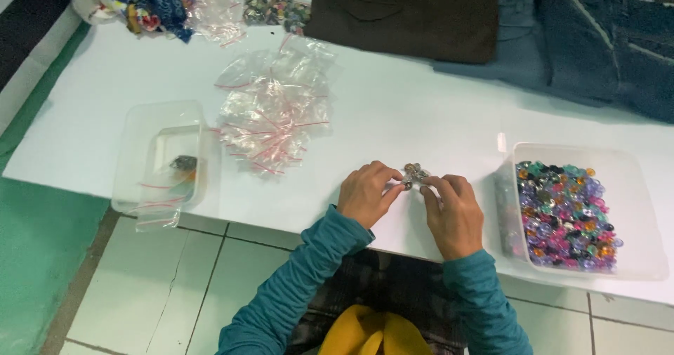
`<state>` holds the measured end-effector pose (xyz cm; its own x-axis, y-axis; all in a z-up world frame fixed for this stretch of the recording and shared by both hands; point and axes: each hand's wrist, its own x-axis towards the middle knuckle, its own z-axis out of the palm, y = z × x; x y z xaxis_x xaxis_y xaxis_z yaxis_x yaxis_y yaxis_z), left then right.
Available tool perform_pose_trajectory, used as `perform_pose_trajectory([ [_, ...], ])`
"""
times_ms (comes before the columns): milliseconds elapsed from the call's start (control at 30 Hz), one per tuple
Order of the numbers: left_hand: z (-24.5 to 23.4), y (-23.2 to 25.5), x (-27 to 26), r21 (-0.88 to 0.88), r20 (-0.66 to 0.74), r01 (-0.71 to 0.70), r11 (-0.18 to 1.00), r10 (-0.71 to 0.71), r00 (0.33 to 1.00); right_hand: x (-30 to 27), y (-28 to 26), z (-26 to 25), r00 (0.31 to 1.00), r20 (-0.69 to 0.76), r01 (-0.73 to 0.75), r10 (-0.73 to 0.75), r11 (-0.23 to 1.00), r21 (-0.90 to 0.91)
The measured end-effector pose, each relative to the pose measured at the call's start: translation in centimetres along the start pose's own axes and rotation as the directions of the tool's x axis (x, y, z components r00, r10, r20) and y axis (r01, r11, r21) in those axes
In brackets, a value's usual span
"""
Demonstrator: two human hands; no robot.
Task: Sorting and packaging small buttons and metal fasteners into plastic bags
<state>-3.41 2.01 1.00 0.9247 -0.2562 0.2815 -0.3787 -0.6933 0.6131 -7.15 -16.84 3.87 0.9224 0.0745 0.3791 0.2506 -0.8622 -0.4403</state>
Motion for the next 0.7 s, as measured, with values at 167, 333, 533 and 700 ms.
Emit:
perform_pose_trajectory([
  [167, -3.9, -1.3, -3.0, -0.025, -0.151, 0.051, 0.998, -0.055, 0.987, 1.0, -3.8, 1.1, 0.989, -0.056, 0.136, -0.137, 0.991, -0.018],
  [333, -8.3, -4.6, -6.8, -0.012, -0.326, 0.141, 0.99, -0.137, 0.936, 2.3, -6.1, 6.2, 0.949, -0.081, 0.304, -0.304, 0.953, -0.005],
  [533, -10.0, -8.3, -9.0, -0.089, -0.355, 0.242, 0.966, -0.258, 0.898, 6.3, -11.2, 9.6, 0.924, -0.007, 0.375, -0.381, 0.911, -0.171],
  [700, -10.8, -7.4, -8.8, -0.153, -0.319, 0.288, 0.945, -0.323, 0.891, 8.3, -13.7, 11.0, 0.897, 0.295, 0.411, -0.329, 0.865, -0.287],
])
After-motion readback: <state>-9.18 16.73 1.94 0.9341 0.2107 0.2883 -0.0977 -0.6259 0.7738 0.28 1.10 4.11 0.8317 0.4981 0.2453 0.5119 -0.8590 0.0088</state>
